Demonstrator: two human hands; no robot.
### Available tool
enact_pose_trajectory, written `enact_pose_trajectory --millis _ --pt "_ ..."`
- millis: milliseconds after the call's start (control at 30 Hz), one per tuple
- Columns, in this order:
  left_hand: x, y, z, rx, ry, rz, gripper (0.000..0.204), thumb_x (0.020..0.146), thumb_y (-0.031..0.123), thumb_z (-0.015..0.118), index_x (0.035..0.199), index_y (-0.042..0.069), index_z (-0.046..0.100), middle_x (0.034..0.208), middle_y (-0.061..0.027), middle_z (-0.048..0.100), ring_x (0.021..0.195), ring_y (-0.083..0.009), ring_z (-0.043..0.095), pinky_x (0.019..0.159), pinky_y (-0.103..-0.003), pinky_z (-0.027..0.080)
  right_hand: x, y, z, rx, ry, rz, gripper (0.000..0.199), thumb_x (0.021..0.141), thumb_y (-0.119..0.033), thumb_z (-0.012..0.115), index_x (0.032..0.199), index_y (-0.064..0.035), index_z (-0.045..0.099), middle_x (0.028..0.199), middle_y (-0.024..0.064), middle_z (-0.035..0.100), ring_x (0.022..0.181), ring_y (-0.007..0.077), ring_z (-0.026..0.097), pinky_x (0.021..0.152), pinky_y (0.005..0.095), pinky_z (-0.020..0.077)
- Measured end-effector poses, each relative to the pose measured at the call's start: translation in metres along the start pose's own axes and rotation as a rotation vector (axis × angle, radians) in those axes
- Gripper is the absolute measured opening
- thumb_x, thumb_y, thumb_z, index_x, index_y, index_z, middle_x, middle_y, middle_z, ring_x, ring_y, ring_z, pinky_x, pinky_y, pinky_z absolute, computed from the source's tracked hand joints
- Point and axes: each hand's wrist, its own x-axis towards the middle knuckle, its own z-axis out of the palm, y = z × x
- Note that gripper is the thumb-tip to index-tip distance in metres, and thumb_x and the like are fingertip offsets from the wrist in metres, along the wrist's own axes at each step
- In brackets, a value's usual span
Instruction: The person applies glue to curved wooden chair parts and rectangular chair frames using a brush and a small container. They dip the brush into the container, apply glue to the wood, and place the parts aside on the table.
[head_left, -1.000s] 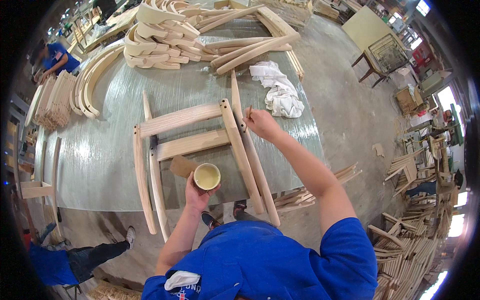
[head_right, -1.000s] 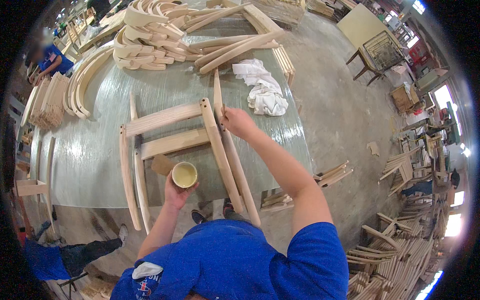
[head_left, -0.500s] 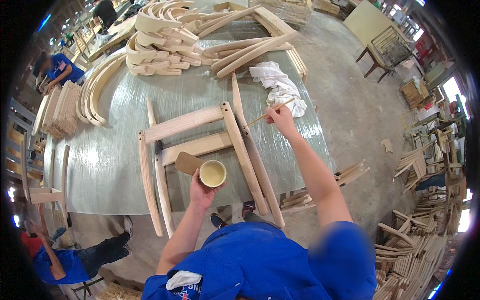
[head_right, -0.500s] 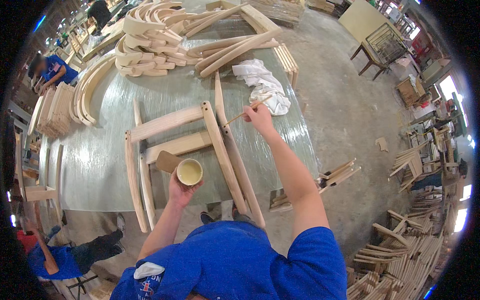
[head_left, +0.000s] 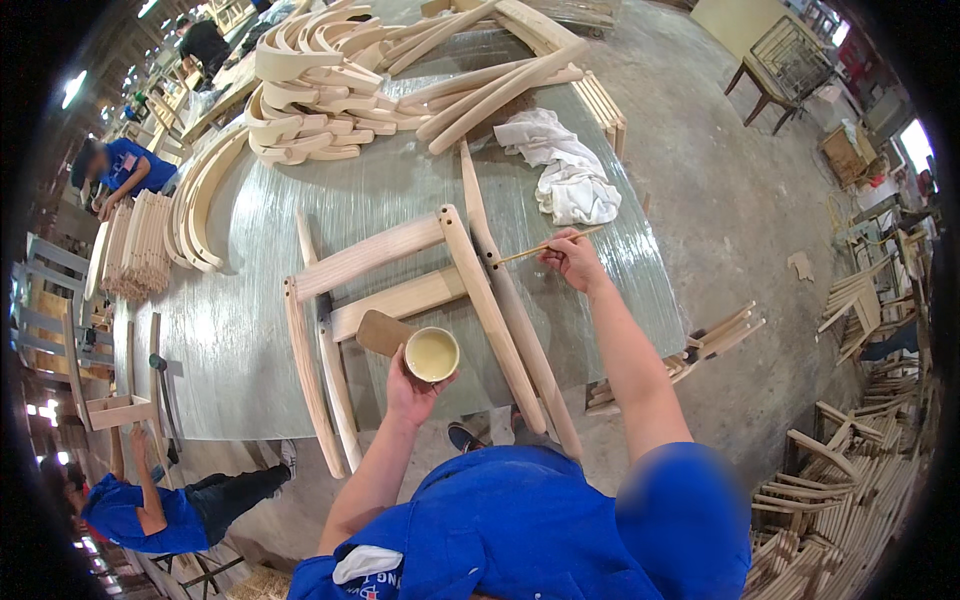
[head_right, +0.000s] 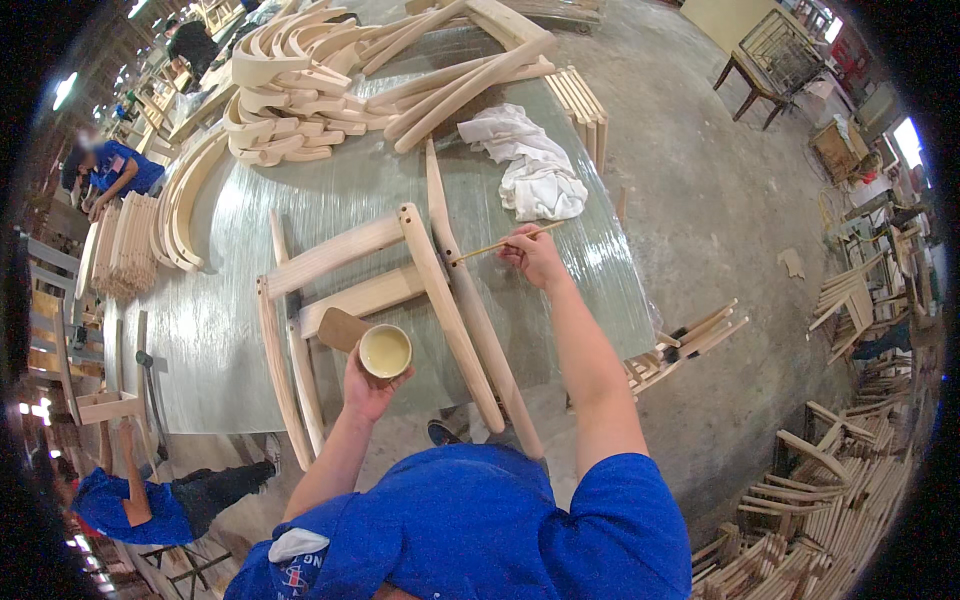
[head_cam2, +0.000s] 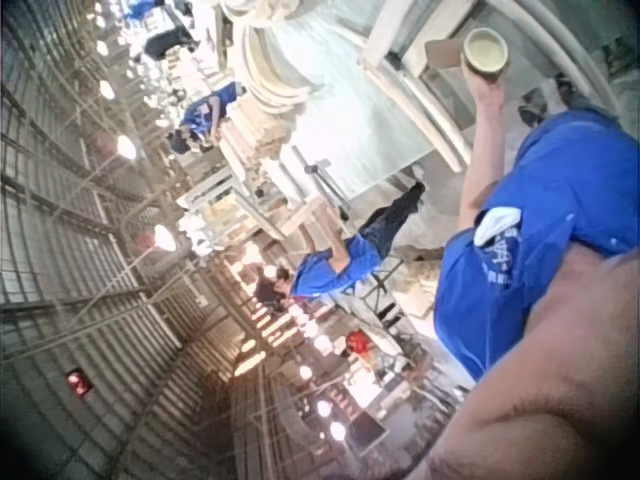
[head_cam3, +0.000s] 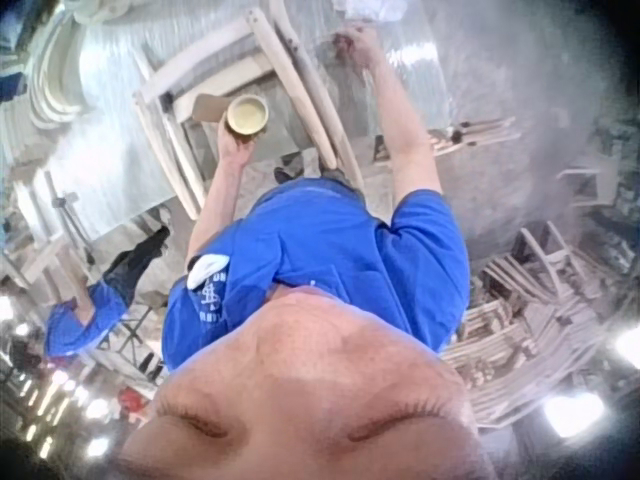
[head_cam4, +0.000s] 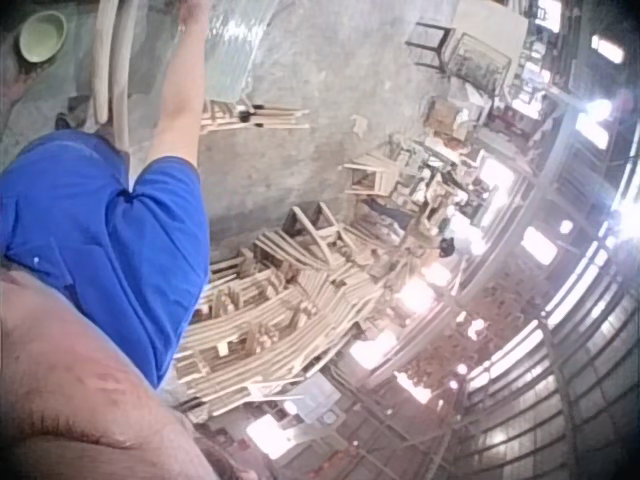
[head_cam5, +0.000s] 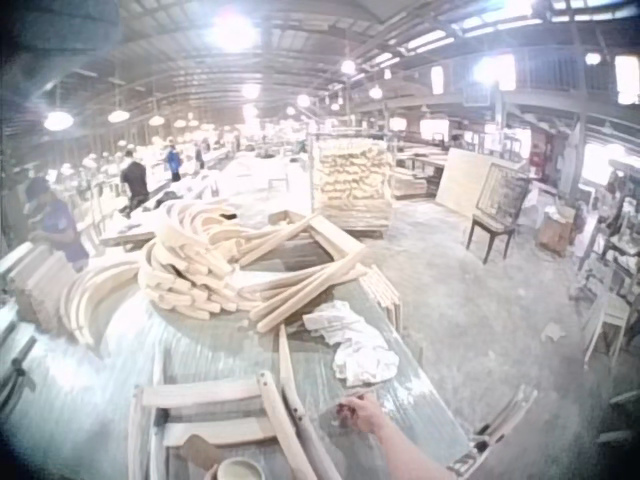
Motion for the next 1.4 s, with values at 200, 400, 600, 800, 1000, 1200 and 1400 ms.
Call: enact_pose_trajectory --millis 200,400,600,800,1000,1200,1400 --pt "0.002 -0.003 0.001 0.014 0.006 0.002 0.040 0.094 0.038 0.037 0.120 0.012 0.049 0.116 -0.0096 0.057 0.103 -0.0295 0.058 0.084 -0.054 0.050 0.000 0.000 0.000 0.075 -0.076 -0.021 0.013 0.080 0.004 0.053 0.085 -0.0061 0.047 0.086 0.0146 0.063 0.072 0.0251 0.065 0.067 0.0344 0.0559" --pt "0.004 -0.005 0.001 -0.020 -0.034 -0.023 0.041 0.094 0.039 0.037 0.121 0.011 0.049 0.117 -0.0104 0.057 0.104 -0.0307 0.058 0.085 -0.054 0.049 0.001 -0.005 -0.014 0.092 -0.061 -0.058 0.013 0.080 0.004 0.052 0.085 -0.0069 0.048 0.087 0.0144 0.063 0.074 0.0255 0.065 0.069 0.0360 0.0561" --pt "0.001 -0.003 0.001 -0.027 0.007 -0.002 0.042 0.094 0.040 0.036 0.121 0.011 0.049 0.117 -0.0109 0.057 0.103 -0.0306 0.058 0.085 -0.052 0.049 0.008 -0.010 0.004 0.150 -0.091 -0.008 0.011 0.082 0.002 0.055 0.084 -0.0058 0.048 0.085 0.0140 0.063 0.073 0.0221 0.063 0.072 0.0367 0.0557" --pt "-0.005 0.001 -0.001 -0.015 0.007 0.022 0.043 0.094 0.041 0.035 0.121 0.011 0.049 0.117 -0.0117 0.057 0.104 -0.0306 0.057 0.085 -0.052 0.049 0.047 -0.002 0.065 0.228 -0.070 -0.125 0.011 0.084 -0.001 0.057 0.088 -0.0052 0.048 0.084 0.0137 0.063 0.074 0.0228 0.064 0.074 0.0367 0.0562" --pt "-0.014 0.006 -0.012 -0.050 0.047 0.063 0.043 0.095 0.040 0.034 0.122 0.011 0.049 0.118 -0.0116 0.056 0.104 -0.0307 0.057 0.086 -0.053 0.049 0.061 0.000 0.067 0.130 -0.053 -0.099 0.012 0.082 0.001 0.057 0.087 -0.0043 0.048 0.084 0.0145 0.063 0.074 0.0221 0.065 0.071 0.0351 0.0561" --pt "-0.016 0.002 -0.031 -0.086 0.027 0.057 0.043 0.095 0.041 0.033 0.122 0.012 0.049 0.119 -0.0103 0.056 0.107 -0.0304 0.056 0.087 -0.054 0.047 0.056 0.004 0.070 0.117 -0.133 -0.093 0.012 0.080 0.004 0.055 0.084 -0.0059 0.049 0.089 0.0149 0.064 0.077 0.0235 0.064 0.075 0.0366 0.0552" --pt "-0.013 0.001 -0.014 -0.040 0.006 0.074 0.044 0.095 0.041 0.032 0.123 0.011 0.048 0.120 -0.0105 0.055 0.107 -0.0306 0.056 0.087 -0.053 0.048 0.053 -0.001 0.060 0.146 -0.217 -0.089 0.016 0.077 0.008 0.053 0.081 -0.0068 0.050 0.090 0.0134 0.064 0.080 0.0240 0.063 0.078 0.0375 0.0542"
